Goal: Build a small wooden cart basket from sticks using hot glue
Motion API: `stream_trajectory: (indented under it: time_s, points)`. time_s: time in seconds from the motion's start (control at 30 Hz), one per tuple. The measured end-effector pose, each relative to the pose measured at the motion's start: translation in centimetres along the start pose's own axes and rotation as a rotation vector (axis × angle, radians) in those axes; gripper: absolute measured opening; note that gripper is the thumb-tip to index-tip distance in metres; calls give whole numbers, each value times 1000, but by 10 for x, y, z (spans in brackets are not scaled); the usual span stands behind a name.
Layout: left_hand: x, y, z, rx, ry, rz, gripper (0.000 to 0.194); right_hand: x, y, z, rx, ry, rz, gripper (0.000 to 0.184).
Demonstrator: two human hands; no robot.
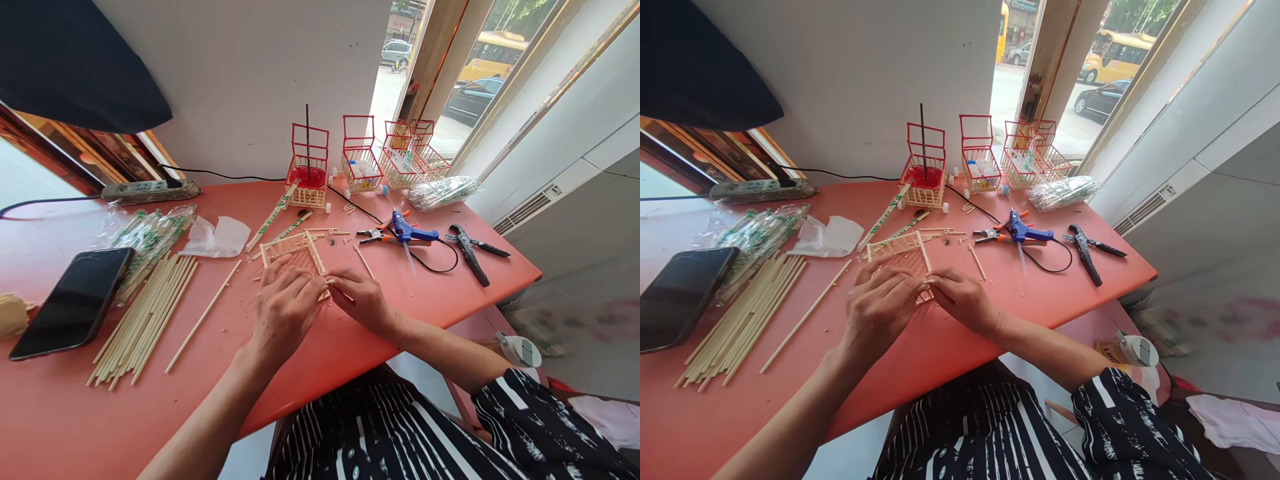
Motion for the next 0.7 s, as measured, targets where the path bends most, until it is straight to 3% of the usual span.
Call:
stream_trajectory:
  time_s: [0.7]
  points:
    - [1,2,0,-12,13,-3,16,-5,2,2,-38,-48,-36,20]
Point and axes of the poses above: each hand's wrist, its own y-axis away from the middle knuckle, its own x-axis out of the back of the hand, z = x × y, the point moved 10 cm from there along -y, towards the middle knuckle, and after that the axes turned 1 degree about -y, right-handed, at the moved point
